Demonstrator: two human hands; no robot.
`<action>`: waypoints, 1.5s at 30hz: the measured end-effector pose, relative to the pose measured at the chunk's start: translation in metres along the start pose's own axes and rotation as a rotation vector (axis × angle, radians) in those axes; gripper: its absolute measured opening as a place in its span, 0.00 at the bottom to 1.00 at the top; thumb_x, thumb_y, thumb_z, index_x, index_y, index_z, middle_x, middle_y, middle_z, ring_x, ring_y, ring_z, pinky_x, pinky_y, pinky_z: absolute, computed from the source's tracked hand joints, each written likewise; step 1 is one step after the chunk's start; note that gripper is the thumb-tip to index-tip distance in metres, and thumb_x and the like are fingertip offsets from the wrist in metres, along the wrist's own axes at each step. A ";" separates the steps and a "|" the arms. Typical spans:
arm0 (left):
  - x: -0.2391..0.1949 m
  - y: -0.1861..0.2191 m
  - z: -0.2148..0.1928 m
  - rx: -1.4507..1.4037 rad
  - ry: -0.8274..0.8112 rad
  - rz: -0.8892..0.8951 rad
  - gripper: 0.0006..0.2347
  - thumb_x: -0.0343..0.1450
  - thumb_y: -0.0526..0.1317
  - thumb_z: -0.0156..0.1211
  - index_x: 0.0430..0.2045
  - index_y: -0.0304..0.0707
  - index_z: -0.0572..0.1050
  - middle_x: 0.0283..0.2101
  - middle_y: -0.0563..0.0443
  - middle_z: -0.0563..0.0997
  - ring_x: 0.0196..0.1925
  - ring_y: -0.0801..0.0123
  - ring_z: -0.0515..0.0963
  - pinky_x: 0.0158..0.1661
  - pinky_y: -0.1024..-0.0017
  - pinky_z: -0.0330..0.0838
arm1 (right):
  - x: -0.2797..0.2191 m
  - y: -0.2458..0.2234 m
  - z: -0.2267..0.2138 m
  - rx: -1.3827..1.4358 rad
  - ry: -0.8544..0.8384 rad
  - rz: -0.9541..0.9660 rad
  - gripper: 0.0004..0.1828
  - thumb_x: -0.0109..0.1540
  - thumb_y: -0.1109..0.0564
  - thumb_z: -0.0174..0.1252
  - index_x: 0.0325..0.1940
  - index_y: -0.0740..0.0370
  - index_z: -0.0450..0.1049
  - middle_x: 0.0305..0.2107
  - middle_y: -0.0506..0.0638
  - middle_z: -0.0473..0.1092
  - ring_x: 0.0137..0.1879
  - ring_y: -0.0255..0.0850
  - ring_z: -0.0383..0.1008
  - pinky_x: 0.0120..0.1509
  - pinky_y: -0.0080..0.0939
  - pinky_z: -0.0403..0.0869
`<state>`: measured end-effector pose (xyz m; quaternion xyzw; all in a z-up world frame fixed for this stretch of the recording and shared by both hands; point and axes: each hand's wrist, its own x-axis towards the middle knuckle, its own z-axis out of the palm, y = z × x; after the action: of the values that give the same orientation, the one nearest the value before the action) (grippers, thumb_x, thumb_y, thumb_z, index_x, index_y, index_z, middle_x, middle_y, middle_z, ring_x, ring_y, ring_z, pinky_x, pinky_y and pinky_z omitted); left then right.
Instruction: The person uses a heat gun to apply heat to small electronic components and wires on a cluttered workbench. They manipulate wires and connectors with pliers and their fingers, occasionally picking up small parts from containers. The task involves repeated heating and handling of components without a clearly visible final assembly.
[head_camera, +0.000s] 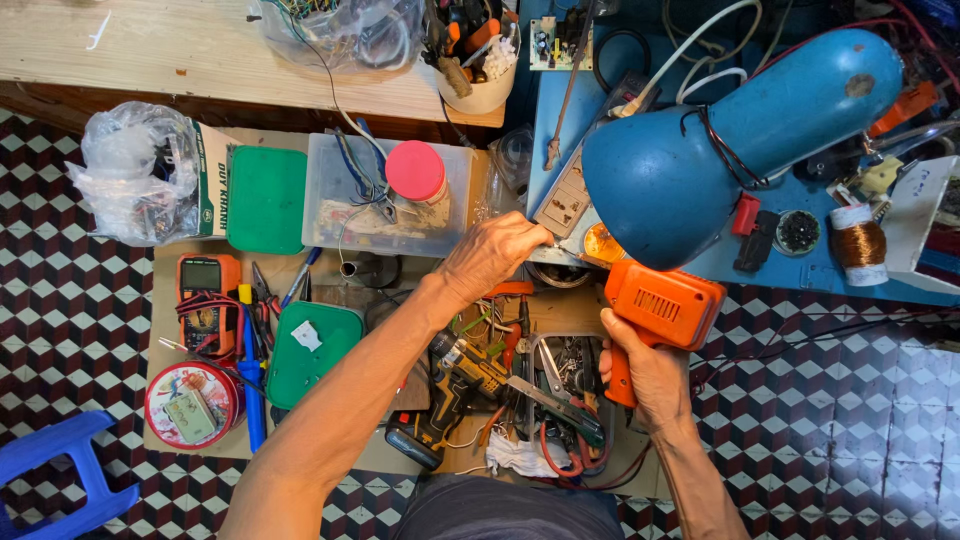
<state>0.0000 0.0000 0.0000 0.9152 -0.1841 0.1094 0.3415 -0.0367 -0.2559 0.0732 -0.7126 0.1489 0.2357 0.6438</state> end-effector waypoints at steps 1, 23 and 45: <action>0.000 0.000 0.000 -0.012 0.005 -0.003 0.07 0.71 0.31 0.60 0.40 0.41 0.77 0.36 0.53 0.83 0.42 0.63 0.81 0.45 0.68 0.78 | 0.000 0.000 0.000 0.009 0.002 0.010 0.14 0.61 0.54 0.64 0.42 0.66 0.74 0.23 0.50 0.71 0.21 0.34 0.72 0.22 0.33 0.74; 0.002 0.004 -0.006 -0.037 0.007 0.012 0.08 0.69 0.29 0.61 0.40 0.41 0.77 0.36 0.53 0.83 0.43 0.62 0.81 0.45 0.66 0.78 | 0.001 -0.006 0.004 0.001 0.004 0.019 0.14 0.60 0.53 0.65 0.44 0.64 0.74 0.22 0.48 0.71 0.21 0.33 0.72 0.22 0.33 0.74; 0.002 0.002 -0.007 -0.031 -0.003 0.033 0.11 0.69 0.26 0.60 0.42 0.40 0.76 0.38 0.50 0.82 0.45 0.59 0.82 0.47 0.65 0.78 | 0.000 0.004 -0.003 0.055 0.015 0.015 0.15 0.62 0.53 0.64 0.41 0.70 0.75 0.26 0.53 0.73 0.23 0.35 0.73 0.23 0.33 0.74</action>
<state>0.0009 0.0024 0.0070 0.9068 -0.2013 0.1111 0.3533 -0.0387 -0.2598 0.0703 -0.6953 0.1656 0.2310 0.6601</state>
